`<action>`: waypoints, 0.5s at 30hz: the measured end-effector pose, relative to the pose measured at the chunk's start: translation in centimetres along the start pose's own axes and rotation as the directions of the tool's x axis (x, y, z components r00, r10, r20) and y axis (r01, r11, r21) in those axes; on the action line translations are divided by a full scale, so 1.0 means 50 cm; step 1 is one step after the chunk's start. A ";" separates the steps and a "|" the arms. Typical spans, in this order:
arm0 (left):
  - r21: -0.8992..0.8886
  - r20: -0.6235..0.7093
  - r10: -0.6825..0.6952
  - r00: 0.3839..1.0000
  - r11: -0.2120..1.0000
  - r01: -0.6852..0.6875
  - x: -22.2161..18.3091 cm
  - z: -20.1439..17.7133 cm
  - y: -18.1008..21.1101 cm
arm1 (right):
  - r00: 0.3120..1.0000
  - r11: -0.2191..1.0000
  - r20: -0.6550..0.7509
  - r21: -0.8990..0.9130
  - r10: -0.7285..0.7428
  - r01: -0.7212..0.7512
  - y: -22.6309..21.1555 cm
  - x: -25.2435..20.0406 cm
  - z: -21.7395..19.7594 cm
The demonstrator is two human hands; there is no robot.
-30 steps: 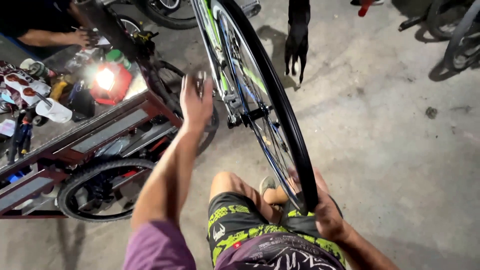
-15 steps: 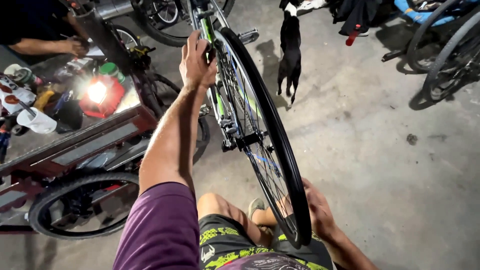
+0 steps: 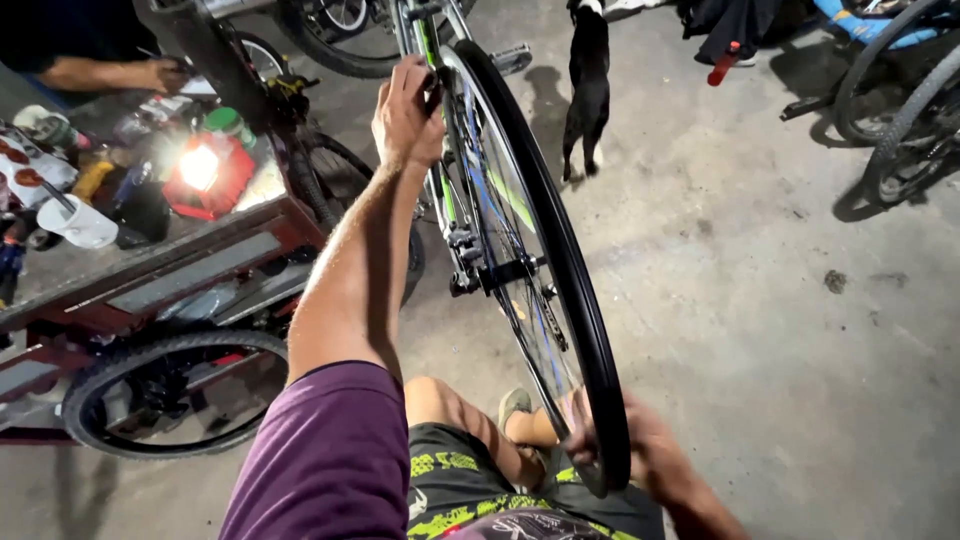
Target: Inspecting and assembling the hub components of a bicycle wheel while rotating it to check for smooth operation.
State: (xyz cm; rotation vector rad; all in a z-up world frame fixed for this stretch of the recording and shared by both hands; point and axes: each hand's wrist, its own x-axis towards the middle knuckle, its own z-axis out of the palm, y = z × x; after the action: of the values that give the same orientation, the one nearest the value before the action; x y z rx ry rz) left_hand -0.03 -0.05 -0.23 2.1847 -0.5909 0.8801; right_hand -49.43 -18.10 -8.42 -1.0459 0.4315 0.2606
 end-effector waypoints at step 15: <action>-0.084 -0.111 0.008 0.994 0.996 -0.017 -0.003 0.007 0.004 | 0.844 0.816 -0.045 -0.288 -0.534 0.501 0.029 -0.023 -0.024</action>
State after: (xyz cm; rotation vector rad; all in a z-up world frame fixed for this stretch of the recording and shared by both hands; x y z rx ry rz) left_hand -0.09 -0.41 -0.44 2.0444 -0.5777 0.9581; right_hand -51.30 -18.45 -9.52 -1.4088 0.2068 -0.2491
